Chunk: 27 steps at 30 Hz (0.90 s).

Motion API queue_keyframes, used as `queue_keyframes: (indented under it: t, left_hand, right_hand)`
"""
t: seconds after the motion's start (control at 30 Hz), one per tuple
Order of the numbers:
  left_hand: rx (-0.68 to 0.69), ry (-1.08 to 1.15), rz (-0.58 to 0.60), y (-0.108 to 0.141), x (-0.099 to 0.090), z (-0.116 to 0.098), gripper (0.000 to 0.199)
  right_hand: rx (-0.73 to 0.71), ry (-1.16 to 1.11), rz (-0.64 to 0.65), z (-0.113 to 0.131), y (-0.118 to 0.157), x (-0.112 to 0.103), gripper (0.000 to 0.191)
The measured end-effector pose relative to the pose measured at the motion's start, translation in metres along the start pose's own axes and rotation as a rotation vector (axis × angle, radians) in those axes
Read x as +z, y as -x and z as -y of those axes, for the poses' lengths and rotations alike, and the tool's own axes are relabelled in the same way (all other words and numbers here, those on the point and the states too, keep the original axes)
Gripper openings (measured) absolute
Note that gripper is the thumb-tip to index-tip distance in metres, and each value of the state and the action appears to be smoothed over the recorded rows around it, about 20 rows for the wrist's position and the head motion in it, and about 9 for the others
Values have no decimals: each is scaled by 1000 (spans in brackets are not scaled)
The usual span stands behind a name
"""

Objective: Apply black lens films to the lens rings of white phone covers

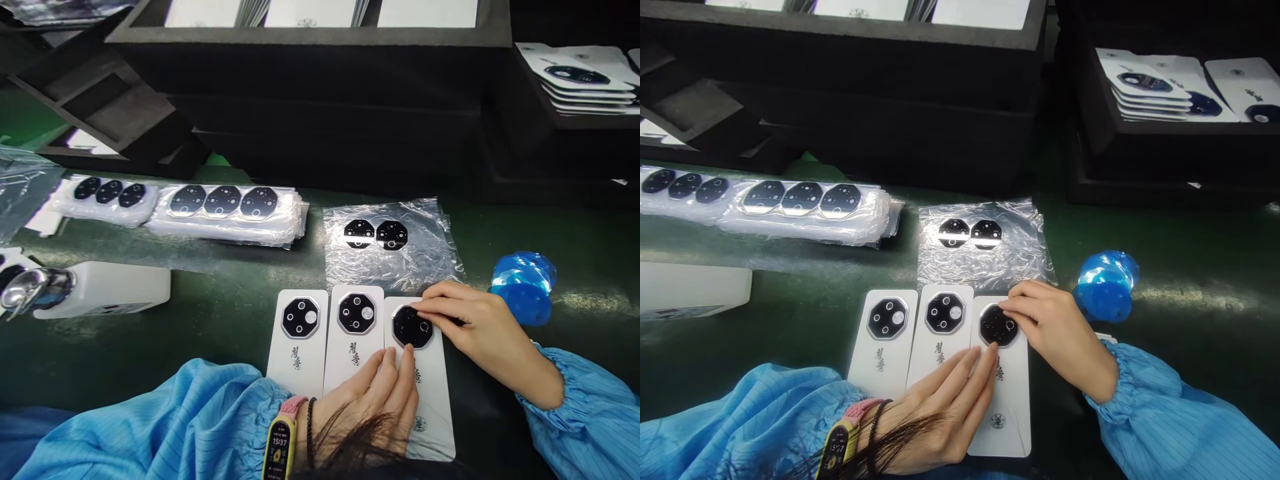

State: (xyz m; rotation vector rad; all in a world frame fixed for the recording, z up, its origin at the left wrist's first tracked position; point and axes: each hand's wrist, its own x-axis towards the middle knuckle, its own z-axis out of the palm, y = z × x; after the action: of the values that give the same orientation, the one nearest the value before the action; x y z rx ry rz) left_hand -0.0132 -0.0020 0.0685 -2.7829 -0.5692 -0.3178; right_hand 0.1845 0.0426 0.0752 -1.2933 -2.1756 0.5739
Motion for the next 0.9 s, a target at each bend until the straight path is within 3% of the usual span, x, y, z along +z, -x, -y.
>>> queue_keyframes:
  t: [0.4, 0.63, 0.77, 0.9]
  left_hand:
    - [-8, 68, -63, 3, 9, -3, 23]
    - [15, 43, -53, 7, 10, -2, 24]
    - [-99, 57, -153, 4, 22, -12, 18]
    - [-316, 38, -212, 11, 38, -33, 15]
  right_hand:
    - [-61, 141, 122, 4, 5, -1, 27]
    - [-58, 161, 112, 6, 6, -1, 27]
    - [-65, 176, 104, 6, 5, -2, 28]
    - [-111, 242, 117, 7, 3, -2, 32]
